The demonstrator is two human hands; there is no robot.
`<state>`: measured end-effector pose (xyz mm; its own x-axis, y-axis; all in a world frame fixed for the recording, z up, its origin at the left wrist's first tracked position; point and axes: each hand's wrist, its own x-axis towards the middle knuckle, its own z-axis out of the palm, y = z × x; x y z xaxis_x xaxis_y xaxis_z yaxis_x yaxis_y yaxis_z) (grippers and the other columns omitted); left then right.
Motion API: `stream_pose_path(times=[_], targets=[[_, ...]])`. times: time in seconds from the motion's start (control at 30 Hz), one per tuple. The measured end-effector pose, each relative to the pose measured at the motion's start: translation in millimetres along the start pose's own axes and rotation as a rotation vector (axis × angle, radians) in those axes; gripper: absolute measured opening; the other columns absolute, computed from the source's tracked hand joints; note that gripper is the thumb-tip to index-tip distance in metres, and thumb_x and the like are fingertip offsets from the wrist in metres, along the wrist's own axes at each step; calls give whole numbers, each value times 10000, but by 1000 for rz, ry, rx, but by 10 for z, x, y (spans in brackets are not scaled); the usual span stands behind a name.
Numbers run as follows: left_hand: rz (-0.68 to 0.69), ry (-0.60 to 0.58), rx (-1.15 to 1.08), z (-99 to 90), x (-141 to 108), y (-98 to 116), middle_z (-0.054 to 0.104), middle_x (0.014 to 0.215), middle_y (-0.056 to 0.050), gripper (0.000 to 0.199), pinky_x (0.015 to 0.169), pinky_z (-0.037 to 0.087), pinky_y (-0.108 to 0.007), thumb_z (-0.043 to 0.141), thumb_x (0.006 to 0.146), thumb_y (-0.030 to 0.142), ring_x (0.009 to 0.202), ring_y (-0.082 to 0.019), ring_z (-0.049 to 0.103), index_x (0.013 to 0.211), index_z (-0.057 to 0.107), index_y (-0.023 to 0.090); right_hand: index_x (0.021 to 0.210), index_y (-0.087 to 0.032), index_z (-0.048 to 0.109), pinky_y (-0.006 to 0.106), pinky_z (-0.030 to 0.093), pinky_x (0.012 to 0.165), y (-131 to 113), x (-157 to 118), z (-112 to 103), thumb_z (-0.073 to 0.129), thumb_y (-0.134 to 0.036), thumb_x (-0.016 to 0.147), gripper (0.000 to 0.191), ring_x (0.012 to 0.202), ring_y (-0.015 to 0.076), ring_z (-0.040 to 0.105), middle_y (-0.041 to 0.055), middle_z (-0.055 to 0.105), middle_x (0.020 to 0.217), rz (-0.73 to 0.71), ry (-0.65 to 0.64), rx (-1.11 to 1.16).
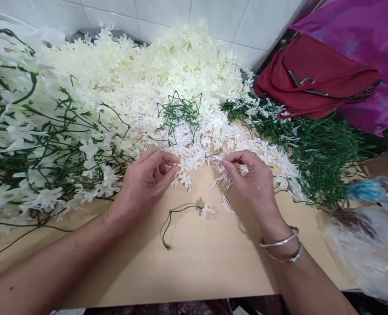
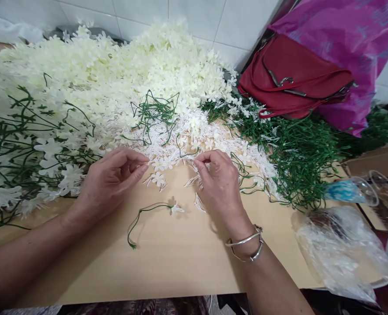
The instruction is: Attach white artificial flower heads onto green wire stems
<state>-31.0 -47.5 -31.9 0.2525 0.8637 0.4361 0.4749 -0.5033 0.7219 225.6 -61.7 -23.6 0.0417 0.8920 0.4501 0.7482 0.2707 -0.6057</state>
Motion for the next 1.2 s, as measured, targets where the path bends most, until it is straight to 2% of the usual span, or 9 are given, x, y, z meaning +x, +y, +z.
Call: stream_pose_path(times=[0.1,0.2,0.4,0.6,0.67,0.8,0.9,1.0,1.2], targets=[[72,-113,-1,12,-24,-33,679,1016,-31,92,734,527,-257,706,957,182,827,-139,643,1043,719,213,886,-229,664,411,520,899,-54,16,-50,688,-209,927,52,979,254,702,61,752,989,-60,93,20],[155,-201,60,44,-57,-50,669,1124,-66,182,825,558,-326,701,988,271,977,-200,677,1165,711,229,888,-239,644,398,542,914,-110,-7,-46,683,-185,924,76,966,234,731,49,776,1005,-67,112,84],[174,-247,218,71,-72,-32,661,1135,-91,165,895,547,-397,572,1045,194,1015,-231,666,1154,695,184,950,-239,701,328,568,837,-190,-83,41,684,-121,935,120,892,186,734,10,776,929,-98,-50,156],[210,-222,173,94,-80,1,702,1058,-63,94,867,533,-358,609,995,134,973,-205,680,978,683,189,920,-256,744,381,573,860,-238,-100,64,662,-149,967,143,912,207,731,27,788,937,-144,-161,191],[138,-143,90,102,-84,30,729,1040,-51,86,841,535,-328,628,972,129,949,-185,693,953,675,199,896,-266,738,390,573,862,-272,-112,62,687,-167,954,125,894,210,726,20,784,920,-90,-144,219],[-184,11,-186,127,-82,100,754,895,-16,36,683,530,-255,719,933,224,755,-135,672,930,685,210,878,-256,728,371,578,835,-391,-161,76,756,-207,911,66,858,204,715,15,769,886,60,-128,403],[-344,38,-467,154,-64,142,755,903,-17,197,736,581,-231,792,881,254,797,-130,712,1053,716,193,858,-241,724,361,571,841,-483,-203,105,773,-193,889,75,869,199,708,18,757,879,120,-139,494],[-415,17,-646,179,-51,164,783,929,-28,257,778,610,-230,822,845,248,824,-132,743,1084,752,183,835,-237,717,351,573,829,-525,-226,139,780,-193,879,89,852,189,706,14,755,877,163,-141,519],[-464,-36,-684,212,-61,184,814,832,-25,146,715,626,-236,842,825,255,757,-146,757,945,798,185,799,-214,702,263,536,573,-505,-231,181,818,-296,864,156,647,134,634,5,725,784,304,-175,557]])
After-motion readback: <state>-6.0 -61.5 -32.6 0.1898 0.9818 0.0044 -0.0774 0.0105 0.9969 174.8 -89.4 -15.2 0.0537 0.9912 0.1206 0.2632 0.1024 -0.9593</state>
